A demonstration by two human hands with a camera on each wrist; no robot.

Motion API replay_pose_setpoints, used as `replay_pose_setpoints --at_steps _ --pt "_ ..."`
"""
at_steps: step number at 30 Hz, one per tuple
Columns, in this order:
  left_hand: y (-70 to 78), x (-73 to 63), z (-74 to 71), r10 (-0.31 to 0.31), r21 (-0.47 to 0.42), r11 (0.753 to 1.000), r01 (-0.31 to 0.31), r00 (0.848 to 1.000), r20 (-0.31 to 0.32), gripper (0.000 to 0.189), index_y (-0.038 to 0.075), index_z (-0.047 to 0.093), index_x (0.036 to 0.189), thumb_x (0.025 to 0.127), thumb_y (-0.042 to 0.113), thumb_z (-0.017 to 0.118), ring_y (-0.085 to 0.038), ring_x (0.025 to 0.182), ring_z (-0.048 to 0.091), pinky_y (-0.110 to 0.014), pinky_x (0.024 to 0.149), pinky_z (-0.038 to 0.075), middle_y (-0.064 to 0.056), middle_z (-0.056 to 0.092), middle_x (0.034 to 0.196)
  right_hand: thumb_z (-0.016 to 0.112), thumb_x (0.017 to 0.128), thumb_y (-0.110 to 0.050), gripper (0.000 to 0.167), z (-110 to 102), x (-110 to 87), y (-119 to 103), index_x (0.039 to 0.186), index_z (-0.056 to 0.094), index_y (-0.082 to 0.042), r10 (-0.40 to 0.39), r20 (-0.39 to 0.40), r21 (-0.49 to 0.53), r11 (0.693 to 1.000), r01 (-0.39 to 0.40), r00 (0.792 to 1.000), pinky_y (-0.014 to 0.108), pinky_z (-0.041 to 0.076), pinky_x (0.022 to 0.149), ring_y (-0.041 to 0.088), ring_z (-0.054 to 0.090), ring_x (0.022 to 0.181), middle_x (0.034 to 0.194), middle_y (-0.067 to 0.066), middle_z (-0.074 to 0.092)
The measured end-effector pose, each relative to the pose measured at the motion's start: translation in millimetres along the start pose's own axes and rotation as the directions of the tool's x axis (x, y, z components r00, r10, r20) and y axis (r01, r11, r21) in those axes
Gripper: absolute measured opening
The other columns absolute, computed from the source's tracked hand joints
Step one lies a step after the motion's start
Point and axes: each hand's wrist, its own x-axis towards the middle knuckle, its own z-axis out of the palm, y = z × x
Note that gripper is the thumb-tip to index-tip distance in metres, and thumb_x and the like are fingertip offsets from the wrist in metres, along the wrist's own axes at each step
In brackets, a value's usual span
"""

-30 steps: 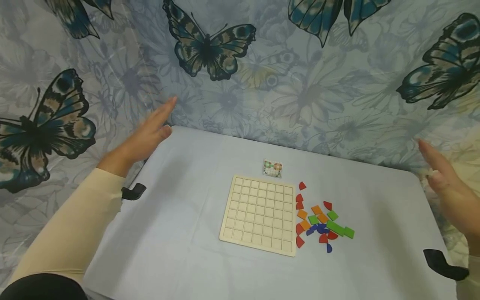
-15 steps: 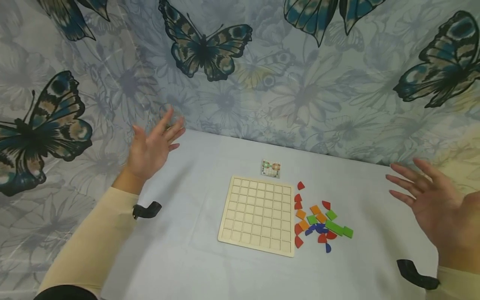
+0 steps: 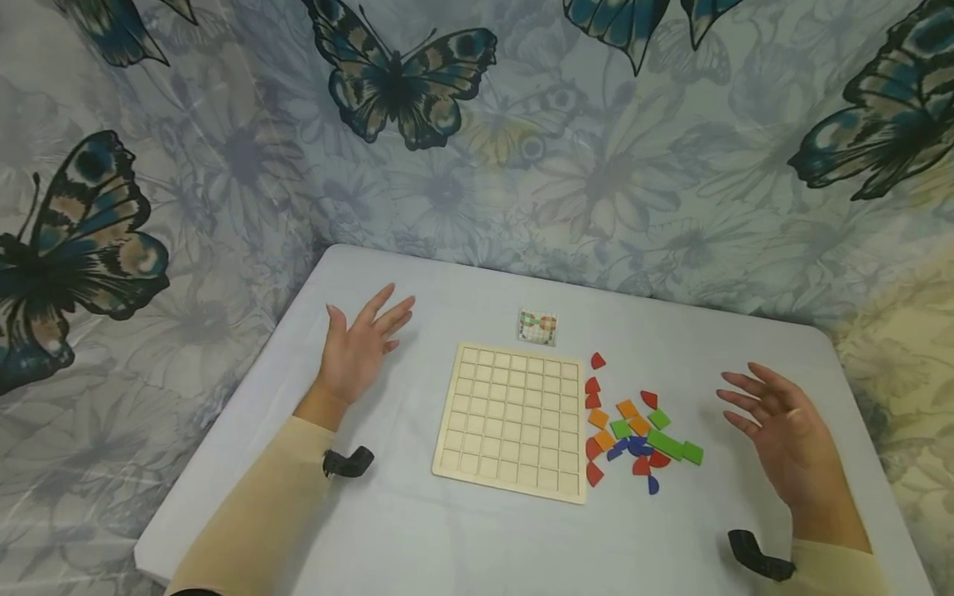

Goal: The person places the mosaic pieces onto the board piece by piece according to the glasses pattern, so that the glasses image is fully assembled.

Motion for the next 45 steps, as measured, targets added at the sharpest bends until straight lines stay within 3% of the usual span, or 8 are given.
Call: replay_pose_setpoints --at_steps 6,10,14,22,27,32,37,45 --pt "-41.7 -8.8 15.6 -0.05 -0.109 0.993 0.043 0.997 -0.062 0.109 0.006 0.011 0.175 0.1 0.086 0.01 -0.044 0.163 0.012 -0.045 0.105 0.023 -0.026 0.024 0.175 0.042 0.118 -0.008 0.048 -6.9 -29.3 19.7 0.163 0.039 0.007 0.044 -0.141 -0.108 0.992 -0.06 0.989 0.032 0.054 0.106 0.029 0.064 0.132 0.152 0.018 0.06" --pt "-59.6 -11.6 21.9 -0.039 0.152 0.987 0.046 0.998 -0.051 0.098 0.006 0.018 0.174 0.108 0.077 0.012 -0.035 0.161 0.025 -0.048 0.109 0.025 -0.018 0.034 0.174 0.043 0.115 0.001 0.046 -7.6 -46.6 25.7 0.161 0.042 0.007 0.095 -0.231 -0.249 0.956 -0.154 0.968 0.026 0.053 0.104 0.021 0.063 0.132 0.15 0.01 0.063" --pt "-64.9 -10.9 22.1 0.011 0.478 0.878 -0.005 1.0 -0.01 0.084 0.012 0.026 0.174 0.112 0.069 0.023 -0.029 0.159 0.03 -0.059 0.115 0.03 -0.012 0.039 0.172 0.052 0.111 0.008 0.048 -7.6 -56.9 26.2 0.158 0.046 0.008 0.134 -0.293 -0.386 0.889 -0.245 0.947 0.016 0.05 0.101 0.012 0.064 0.129 0.144 0.003 0.066" --pt "-63.0 -13.3 20.3 -0.057 0.71 0.704 0.023 0.998 0.024 0.091 0.016 0.034 0.171 0.103 0.069 0.062 -0.021 0.158 0.033 -0.055 0.123 0.032 -0.002 0.042 0.171 0.075 0.104 -0.004 0.057 -6.4 -53.9 33.8 0.157 0.053 0.0 0.212 -0.41 -0.577 0.693 -0.432 0.887 0.008 0.048 0.092 0.008 0.061 0.115 0.131 -0.012 0.068" --pt "-64.7 -15.9 19.4 -0.107 0.801 0.596 0.054 0.994 0.013 0.084 0.015 0.04 0.169 0.099 0.032 0.083 -0.02 0.159 0.034 -0.05 0.126 0.03 0.001 0.044 0.17 0.08 0.101 -0.007 0.061 -1.8 -49.3 36.7 0.155 0.053 0.003 0.238 -0.354 -0.74 0.519 -0.427 0.904 0.007 0.047 0.089 0.004 0.059 0.11 0.13 -0.018 0.066" --pt "-66.1 -15.7 22.0 -0.167 0.883 0.465 0.072 0.986 0.008 0.091 0.017 0.05 0.165 0.089 0.042 0.092 -0.025 0.158 0.034 -0.051 0.127 0.027 0.004 0.046 0.168 0.081 0.099 -0.005 0.053 2.9 -44.3 38.2 0.148 0.06 0.002 0.258 -0.296 -0.844 0.381 -0.378 0.92 0.004 0.044 0.088 0.004 0.055 0.104 0.133 0.008 0.07" --pt "-66.4 -16.1 23.8 -0.19 0.903 0.426 0.057 0.981 0.028 0.086 0.014 0.058 0.159 0.084 0.037 0.096 -0.026 0.16 0.03 -0.057 0.127 0.025 0.008 0.045 0.169 0.081 0.098 -0.004 0.043 6.9 -43.4 42.0 0.138 0.068 -0.002 0.269 -0.326 -0.882 0.259 -0.394 0.906 0.009 0.042 0.075 0.011 0.05 0.094 0.117 0.014 0.066" --pt "-68.6 -18.2 26.1 -0.216 0.91 0.407 0.081 0.976 0.01 0.088 0.015 0.057 0.161 0.085 0.037 0.096 -0.025 0.16 0.029 -0.06 0.126 0.024 0.01 0.043 0.17 0.082 0.096 -0.003 0.031 6.7 -44.0 48.8 0.127 0.076 -0.002 0.231 -0.349 -0.893 0.211 -0.397 0.908 0.014 0.042 0.07 0.015 0.049 0.089 0.109 0.009 0.062"
